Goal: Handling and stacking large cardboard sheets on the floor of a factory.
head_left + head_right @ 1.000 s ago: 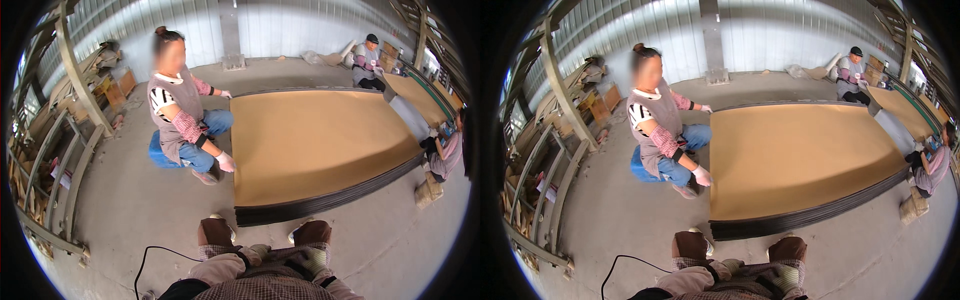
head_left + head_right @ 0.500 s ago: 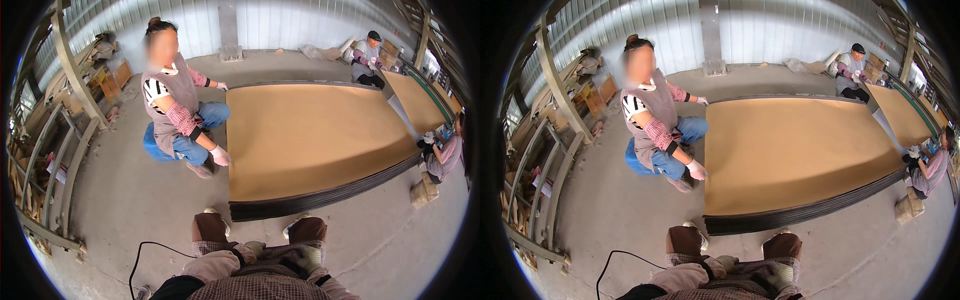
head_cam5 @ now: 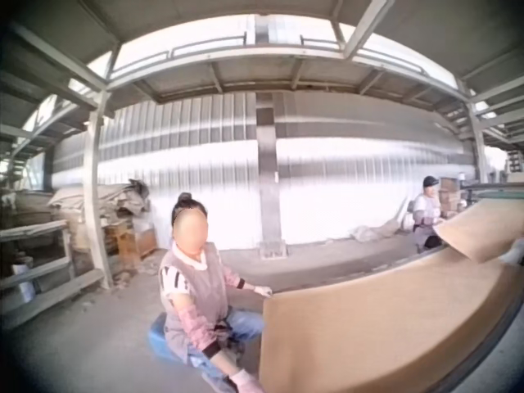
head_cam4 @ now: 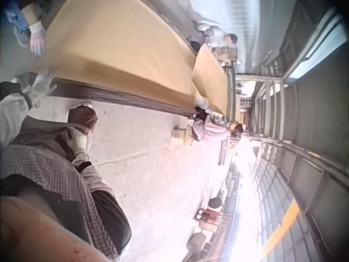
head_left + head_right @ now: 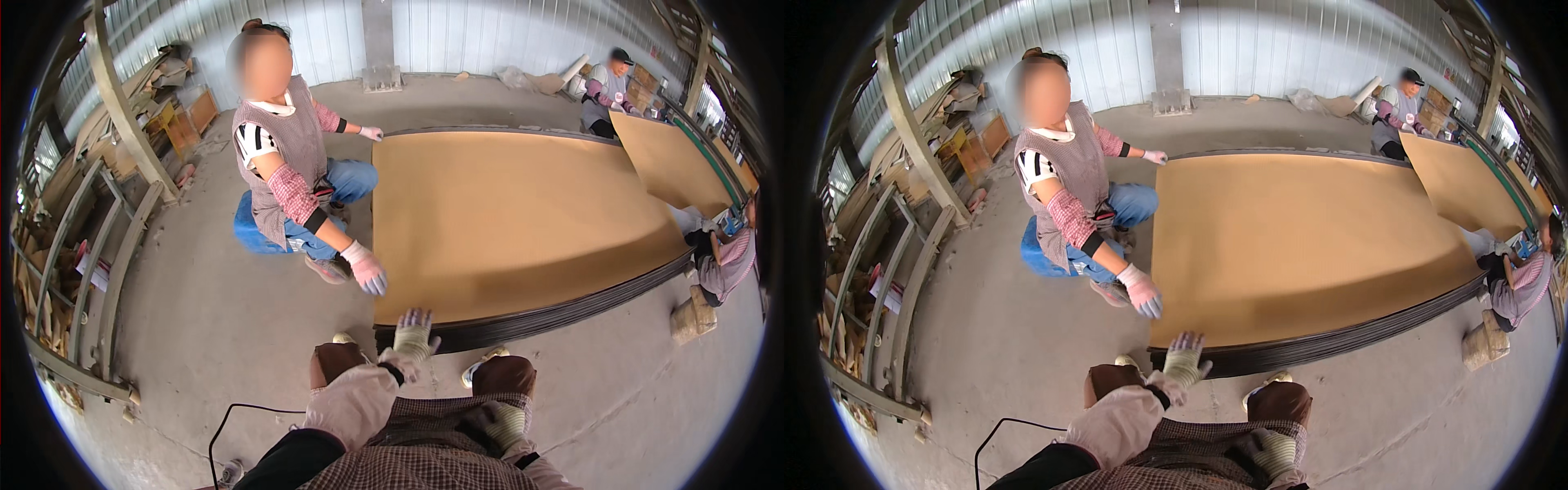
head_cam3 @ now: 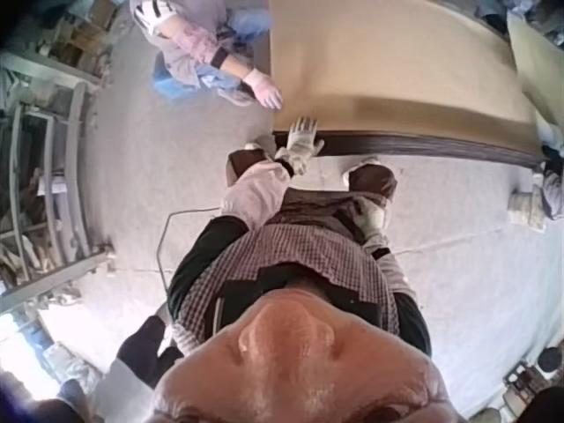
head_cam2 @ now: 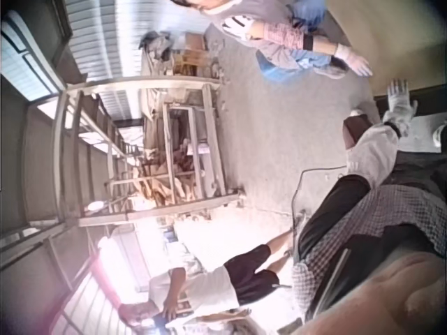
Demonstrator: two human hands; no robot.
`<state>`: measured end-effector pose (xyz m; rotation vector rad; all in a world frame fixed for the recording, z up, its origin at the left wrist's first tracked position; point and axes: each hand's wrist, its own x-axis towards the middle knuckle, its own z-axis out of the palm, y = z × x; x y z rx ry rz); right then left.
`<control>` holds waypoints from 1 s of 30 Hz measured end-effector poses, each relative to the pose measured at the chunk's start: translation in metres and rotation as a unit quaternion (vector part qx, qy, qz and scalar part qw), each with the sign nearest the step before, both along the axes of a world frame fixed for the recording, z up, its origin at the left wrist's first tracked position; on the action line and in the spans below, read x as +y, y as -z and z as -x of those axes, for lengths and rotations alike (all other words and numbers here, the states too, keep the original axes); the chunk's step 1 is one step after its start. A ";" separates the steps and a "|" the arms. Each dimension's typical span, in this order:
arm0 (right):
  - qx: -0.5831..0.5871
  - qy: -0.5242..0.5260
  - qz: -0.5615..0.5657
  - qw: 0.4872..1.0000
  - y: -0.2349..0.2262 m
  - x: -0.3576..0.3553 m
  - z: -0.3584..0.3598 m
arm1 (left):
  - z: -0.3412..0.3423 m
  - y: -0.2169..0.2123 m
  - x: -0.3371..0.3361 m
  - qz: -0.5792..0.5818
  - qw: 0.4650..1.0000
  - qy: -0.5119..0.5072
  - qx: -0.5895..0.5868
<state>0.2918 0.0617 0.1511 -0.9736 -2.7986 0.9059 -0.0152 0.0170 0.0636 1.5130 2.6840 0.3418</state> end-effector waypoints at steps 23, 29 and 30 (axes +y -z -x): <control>0.016 0.018 -0.007 1.000 -0.044 -0.008 0.014 | 0.049 0.022 -0.032 0.262 0.945 0.094 -0.170; -0.017 -0.012 -0.012 1.000 -0.044 -0.001 0.002 | 0.056 0.019 -0.025 0.224 0.943 0.077 -0.234; -0.003 -0.010 -0.004 1.000 -0.044 0.000 0.002 | 0.058 0.016 -0.021 0.237 0.939 0.082 -0.235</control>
